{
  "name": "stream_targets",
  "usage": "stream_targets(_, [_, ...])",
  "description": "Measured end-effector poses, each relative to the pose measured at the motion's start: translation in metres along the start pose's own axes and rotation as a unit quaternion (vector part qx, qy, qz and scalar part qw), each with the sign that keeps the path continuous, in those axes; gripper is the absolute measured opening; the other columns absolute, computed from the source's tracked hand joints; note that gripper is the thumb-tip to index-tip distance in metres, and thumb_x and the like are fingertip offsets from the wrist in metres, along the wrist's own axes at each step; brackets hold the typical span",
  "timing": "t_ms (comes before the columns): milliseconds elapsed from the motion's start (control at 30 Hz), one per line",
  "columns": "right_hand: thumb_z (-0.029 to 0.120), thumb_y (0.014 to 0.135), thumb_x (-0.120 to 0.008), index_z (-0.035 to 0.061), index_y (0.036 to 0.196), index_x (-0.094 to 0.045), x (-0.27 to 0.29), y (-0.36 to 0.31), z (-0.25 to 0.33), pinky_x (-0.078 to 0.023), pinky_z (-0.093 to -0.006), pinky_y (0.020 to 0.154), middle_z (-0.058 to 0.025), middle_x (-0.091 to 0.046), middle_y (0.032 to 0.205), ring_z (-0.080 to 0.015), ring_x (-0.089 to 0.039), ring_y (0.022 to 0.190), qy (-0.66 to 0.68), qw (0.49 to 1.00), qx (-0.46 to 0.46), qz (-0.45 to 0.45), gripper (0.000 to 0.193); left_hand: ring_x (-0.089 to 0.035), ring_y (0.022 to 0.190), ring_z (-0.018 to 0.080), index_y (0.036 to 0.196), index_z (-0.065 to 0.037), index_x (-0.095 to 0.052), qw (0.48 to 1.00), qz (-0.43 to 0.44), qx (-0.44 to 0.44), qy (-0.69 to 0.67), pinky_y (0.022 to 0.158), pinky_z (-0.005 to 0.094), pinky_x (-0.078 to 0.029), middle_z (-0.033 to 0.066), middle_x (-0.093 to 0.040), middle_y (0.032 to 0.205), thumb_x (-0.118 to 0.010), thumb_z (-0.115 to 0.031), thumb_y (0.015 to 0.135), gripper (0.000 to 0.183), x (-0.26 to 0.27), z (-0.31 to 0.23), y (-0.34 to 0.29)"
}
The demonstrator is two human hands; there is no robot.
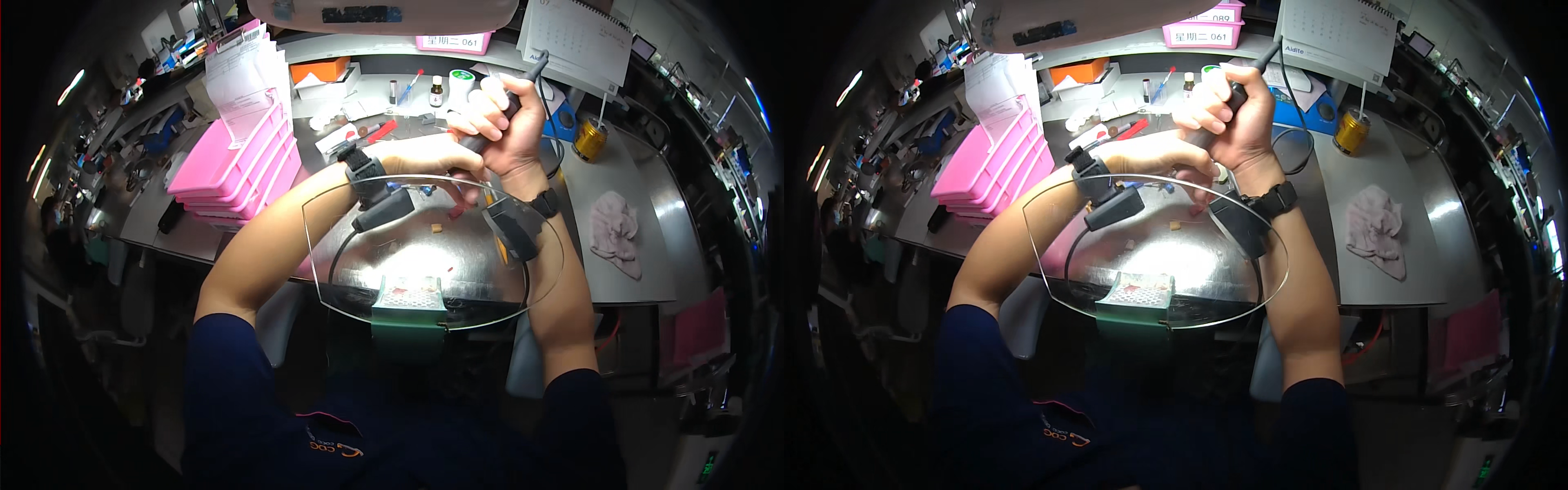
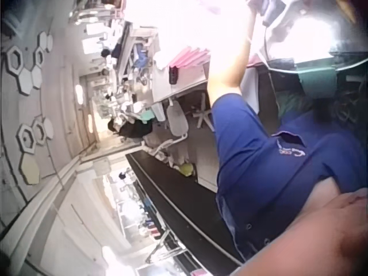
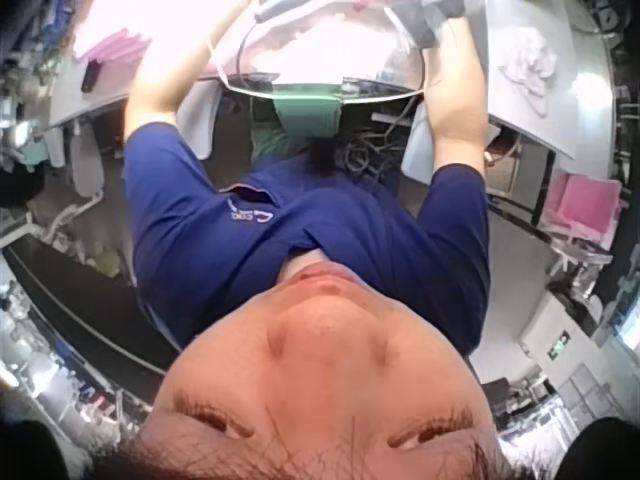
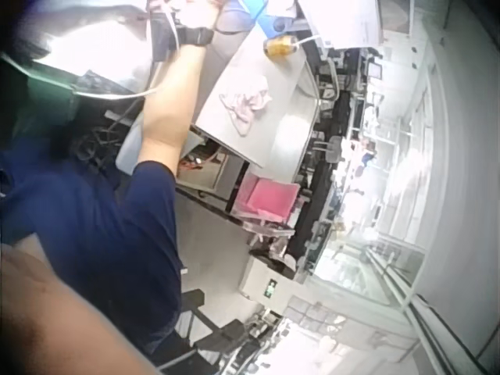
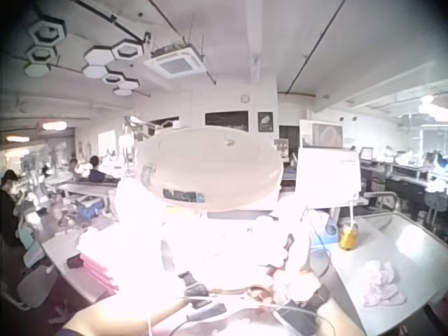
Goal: Using a rotary tool to grind and shape a dental crown inside a protective workspace shield.
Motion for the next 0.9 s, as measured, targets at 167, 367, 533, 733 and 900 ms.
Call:
stream_targets(167, [0.021, 0.088, -0.052, 0.0152, 0.061, -0.036, 0.005, 0.008, -0.009, -0.039, -0.0300, 0.051, 0.0007, -0.035, 0.050, -0.0146, -0.039, 0.044, -0.129, 0.917, 0.222, -0.305, 0.032, -0.063, 0.079, 0.0317, 0.116, -0.011, -0.056, 0.803, -0.337, -0.085, 0.483, 0.075, 0.0387, -0.049, 0.0165, -0.064, 0.088, -0.052, -0.032, 0.087, 0.036, 0.018, 0.002, 0.005])
stream_targets(367, [0.023, 0.084, -0.055, 0.0156, 0.060, -0.036, -0.002, -0.001, 0.022, -0.035, -0.0325, 0.059, 0.0009, -0.035, 0.050, -0.0142, -0.036, 0.045, -0.114, 0.935, 0.246, -0.227, 0.031, -0.060, 0.077, 0.0138, 0.094, -0.005, -0.069, 0.862, -0.261, -0.095, 0.423, 0.071, 0.0282, -0.048, 0.0060, -0.065, 0.084, -0.066, -0.036, 0.086, 0.032, 0.025, -0.003, -0.047])
stream_targets(533, [0.021, 0.078, -0.058, 0.0138, 0.061, -0.037, 0.004, -0.012, 0.057, -0.035, -0.0319, 0.055, -0.0012, -0.038, 0.052, -0.0156, -0.036, 0.047, -0.062, 0.926, 0.264, -0.264, 0.028, -0.062, 0.083, 0.0190, 0.100, -0.004, -0.066, 0.849, -0.175, -0.063, 0.495, 0.075, 0.0298, -0.049, 0.0089, -0.065, 0.091, -0.063, -0.026, 0.086, 0.026, 0.032, 0.008, -0.057])
stream_targets(733, [0.019, 0.078, -0.058, 0.0130, 0.061, -0.038, 0.005, -0.012, 0.061, -0.034, -0.0318, 0.055, -0.0017, -0.038, 0.052, -0.0152, -0.035, 0.047, -0.069, 0.924, 0.262, -0.269, 0.027, -0.063, 0.087, 0.0231, 0.097, -0.007, -0.066, 0.810, -0.185, 0.099, 0.548, 0.074, 0.0332, -0.049, 0.0091, -0.064, 0.094, -0.061, -0.025, 0.077, 0.028, 0.032, 0.023, -0.050])
stream_targets(900, [0.017, 0.078, -0.058, 0.0120, 0.062, -0.037, 0.002, -0.013, 0.057, -0.034, -0.0306, 0.053, -0.0011, -0.037, 0.053, -0.0142, -0.034, 0.048, -0.081, 0.925, 0.256, -0.270, 0.026, -0.063, 0.060, 0.0240, 0.093, -0.002, -0.065, 0.798, -0.143, 0.041, 0.584, 0.054, 0.0365, -0.051, 0.0145, -0.062, 0.069, -0.058, -0.011, 0.074, 0.022, 0.029, 0.022, -0.041])
Point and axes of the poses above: each hand's wrist, its own y-axis towards the middle knuckle, its own x-axis out of the back of the hand, z = x × y, the point moved 2 cm from there along y, towards the middle knuckle
